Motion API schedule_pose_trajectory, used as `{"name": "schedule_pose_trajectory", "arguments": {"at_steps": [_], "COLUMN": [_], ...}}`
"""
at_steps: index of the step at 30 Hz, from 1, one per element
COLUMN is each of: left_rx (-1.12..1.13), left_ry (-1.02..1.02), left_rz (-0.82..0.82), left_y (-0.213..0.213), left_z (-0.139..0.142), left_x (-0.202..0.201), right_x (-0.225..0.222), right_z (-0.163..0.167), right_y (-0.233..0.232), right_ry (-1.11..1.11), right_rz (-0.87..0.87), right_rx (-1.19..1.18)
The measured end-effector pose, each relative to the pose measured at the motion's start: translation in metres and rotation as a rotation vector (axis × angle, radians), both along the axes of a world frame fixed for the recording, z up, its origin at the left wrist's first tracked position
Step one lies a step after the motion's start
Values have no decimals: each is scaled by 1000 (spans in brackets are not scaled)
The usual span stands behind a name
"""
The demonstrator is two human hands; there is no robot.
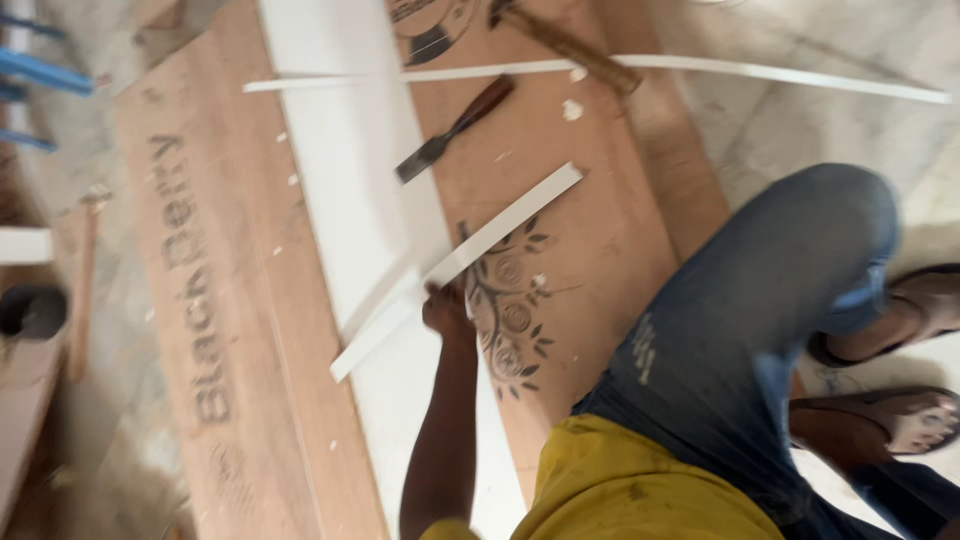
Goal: The person sits on the floor and applies a white edge band to the side of a cabinet door. They use a pencil to mark the door and then use a hammer to tap the edge band into place.
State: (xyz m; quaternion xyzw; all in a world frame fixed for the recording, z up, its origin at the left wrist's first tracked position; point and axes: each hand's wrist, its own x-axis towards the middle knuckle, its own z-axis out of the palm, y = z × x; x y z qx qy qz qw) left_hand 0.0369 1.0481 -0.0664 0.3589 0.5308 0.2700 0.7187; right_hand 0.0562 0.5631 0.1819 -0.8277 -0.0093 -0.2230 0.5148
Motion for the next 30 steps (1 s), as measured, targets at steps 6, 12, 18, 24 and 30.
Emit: {"name": "schedule_pose_trajectory", "arguments": {"at_steps": [6,12,18,24,30], "left_rx": [218,1067,1474,1614,1647], "left_ry": [169,45,248,419,499], "left_rz": [-691,-780,-804,-842,-828], "left_y": [-74,-101,-91,-91,-92], "left_z": [0,15,24,16,19], "left_x": [-23,87,181,199,206], "right_x": [37,88,139,277,359], "right_z": [16,53,104,-70,-242], "right_y": [5,26,65,128,207], "right_ry": [57,-41,-267,280,567], "right_rz": [84,158,392,345,248], "right_rx": [-120,-127,-13,-295,-705]}}
